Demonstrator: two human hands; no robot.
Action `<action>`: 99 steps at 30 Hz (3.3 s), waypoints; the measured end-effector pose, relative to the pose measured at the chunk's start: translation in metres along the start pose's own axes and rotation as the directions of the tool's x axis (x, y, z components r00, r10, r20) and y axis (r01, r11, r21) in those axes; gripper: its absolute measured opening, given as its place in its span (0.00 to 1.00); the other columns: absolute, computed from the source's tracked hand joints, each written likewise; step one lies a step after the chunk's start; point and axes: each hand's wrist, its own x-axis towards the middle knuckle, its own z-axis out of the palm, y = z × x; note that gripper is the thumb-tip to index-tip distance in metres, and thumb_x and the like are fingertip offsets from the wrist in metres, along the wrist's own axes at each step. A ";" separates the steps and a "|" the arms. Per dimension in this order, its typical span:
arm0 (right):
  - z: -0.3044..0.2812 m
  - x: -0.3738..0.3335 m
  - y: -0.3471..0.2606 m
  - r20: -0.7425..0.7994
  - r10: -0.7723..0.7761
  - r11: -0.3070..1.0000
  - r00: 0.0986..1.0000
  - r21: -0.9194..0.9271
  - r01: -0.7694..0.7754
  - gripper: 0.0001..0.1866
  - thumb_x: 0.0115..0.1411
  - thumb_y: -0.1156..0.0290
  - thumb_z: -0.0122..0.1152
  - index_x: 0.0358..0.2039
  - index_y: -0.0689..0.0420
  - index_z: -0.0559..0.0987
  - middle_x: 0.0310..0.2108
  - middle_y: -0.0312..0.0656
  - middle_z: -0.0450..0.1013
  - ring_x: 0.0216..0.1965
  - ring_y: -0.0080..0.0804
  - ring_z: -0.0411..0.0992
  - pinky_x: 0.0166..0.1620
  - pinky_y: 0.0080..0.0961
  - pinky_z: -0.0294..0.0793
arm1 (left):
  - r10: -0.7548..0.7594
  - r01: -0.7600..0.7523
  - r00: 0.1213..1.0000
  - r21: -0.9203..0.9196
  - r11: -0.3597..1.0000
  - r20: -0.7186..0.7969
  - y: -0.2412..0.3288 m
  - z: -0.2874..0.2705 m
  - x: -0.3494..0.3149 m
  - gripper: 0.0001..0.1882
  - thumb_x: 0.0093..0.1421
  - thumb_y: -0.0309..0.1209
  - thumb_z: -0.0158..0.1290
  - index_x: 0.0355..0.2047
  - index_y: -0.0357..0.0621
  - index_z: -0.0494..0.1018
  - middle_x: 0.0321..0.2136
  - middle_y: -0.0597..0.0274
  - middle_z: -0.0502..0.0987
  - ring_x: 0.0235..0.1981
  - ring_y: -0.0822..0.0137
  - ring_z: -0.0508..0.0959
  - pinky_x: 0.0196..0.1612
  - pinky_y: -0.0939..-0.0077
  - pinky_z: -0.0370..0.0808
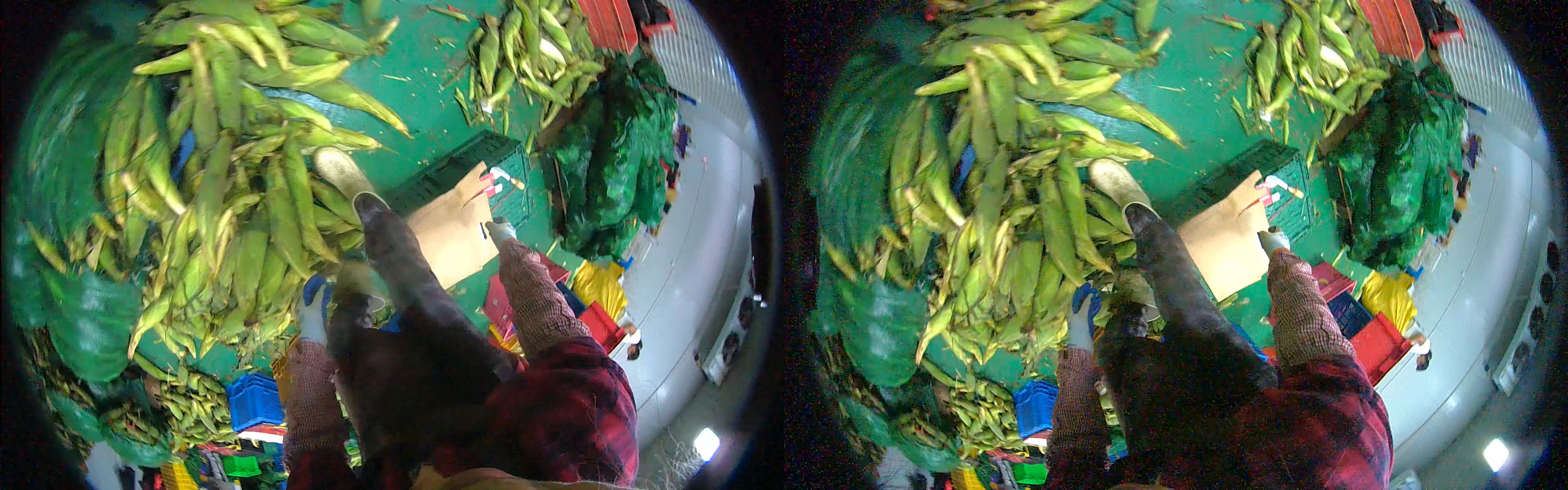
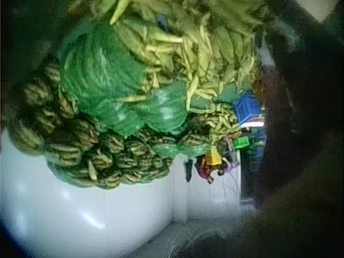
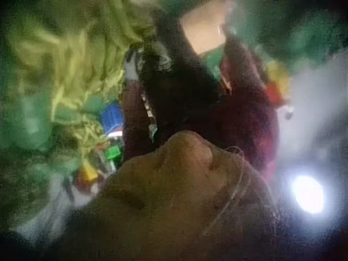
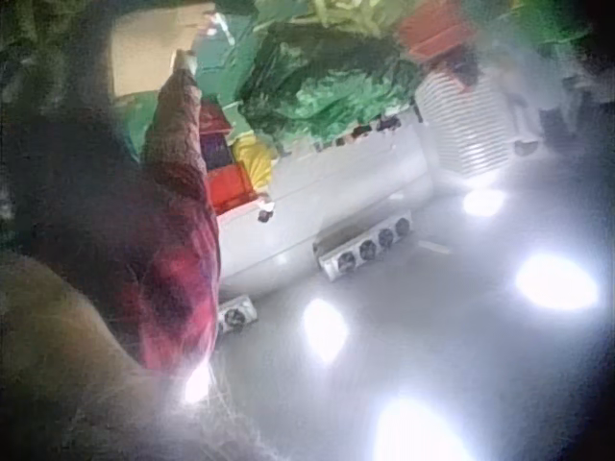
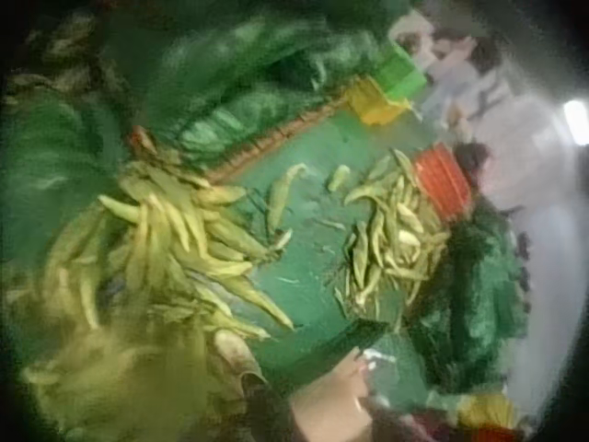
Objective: The person husks corn cobs by hand, removing the outer leaves and silk. They place the husked corn into a blue crate and discard the husks onto the floor. The person also opens a large green mesh bag to retrieve more corn.
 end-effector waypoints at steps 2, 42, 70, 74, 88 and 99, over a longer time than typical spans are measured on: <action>-0.001 0.045 0.043 -0.199 0.025 1.000 0.980 -0.013 -0.028 0.34 0.50 0.52 0.61 0.56 0.57 0.74 0.45 0.53 0.78 0.49 0.48 0.76 0.52 0.39 0.74 | -0.057 0.059 0.997 -0.028 0.998 0.054 -0.014 0.006 0.015 0.20 0.64 0.26 0.56 0.56 0.39 0.72 0.48 0.60 0.79 0.44 0.69 0.79 0.48 0.76 0.77; -0.229 -0.411 -0.191 0.917 -0.381 0.917 0.117 0.359 0.174 0.15 0.64 0.74 0.57 0.51 0.61 0.76 0.40 0.40 0.79 0.38 0.27 0.76 0.45 0.23 0.75 | 0.333 -0.381 0.913 -0.204 0.902 -0.234 0.258 0.093 -0.127 0.17 0.62 0.29 0.58 0.52 0.40 0.76 0.43 0.65 0.81 0.43 0.74 0.79 0.48 0.79 0.74; 0.105 -0.494 -0.668 0.739 -0.546 0.836 0.394 0.454 0.308 0.16 0.65 0.50 0.56 0.33 0.50 0.72 0.20 0.39 0.72 0.17 0.33 0.68 0.19 0.28 0.65 | 0.449 -0.641 0.767 -0.512 0.572 -0.458 0.496 -0.231 -0.102 0.16 0.64 0.23 0.54 0.52 0.37 0.74 0.44 0.59 0.80 0.43 0.66 0.80 0.50 0.73 0.77; 0.230 -0.512 -0.680 0.617 -0.742 0.444 0.263 0.158 0.882 0.14 0.63 0.54 0.57 0.38 0.51 0.75 0.25 0.43 0.74 0.23 0.38 0.74 0.24 0.35 0.71 | 0.288 -0.551 0.834 -0.674 0.492 -0.471 0.465 -0.294 -0.075 0.18 0.67 0.27 0.49 0.57 0.40 0.70 0.49 0.55 0.78 0.50 0.59 0.78 0.55 0.64 0.74; 0.160 -0.525 -0.500 0.777 -0.464 0.657 0.425 -0.019 0.753 0.13 0.60 0.61 0.65 0.34 0.57 0.77 0.23 0.35 0.72 0.22 0.27 0.70 0.26 0.28 0.69 | 0.378 -0.458 0.843 -0.879 0.130 -0.383 0.514 -0.341 -0.088 0.20 0.70 0.36 0.45 0.60 0.44 0.67 0.54 0.53 0.74 0.55 0.53 0.75 0.61 0.56 0.71; 0.334 -0.770 -0.831 0.401 -0.910 0.001 0.108 -0.259 0.966 0.32 0.48 0.47 0.71 0.46 0.58 0.78 0.44 0.52 0.78 0.48 0.50 0.76 0.50 0.41 0.75 | 0.413 -0.590 0.724 -0.806 -0.045 -0.553 0.493 -0.380 -0.069 0.19 0.72 0.37 0.41 0.59 0.45 0.67 0.57 0.57 0.73 0.58 0.56 0.72 0.63 0.56 0.69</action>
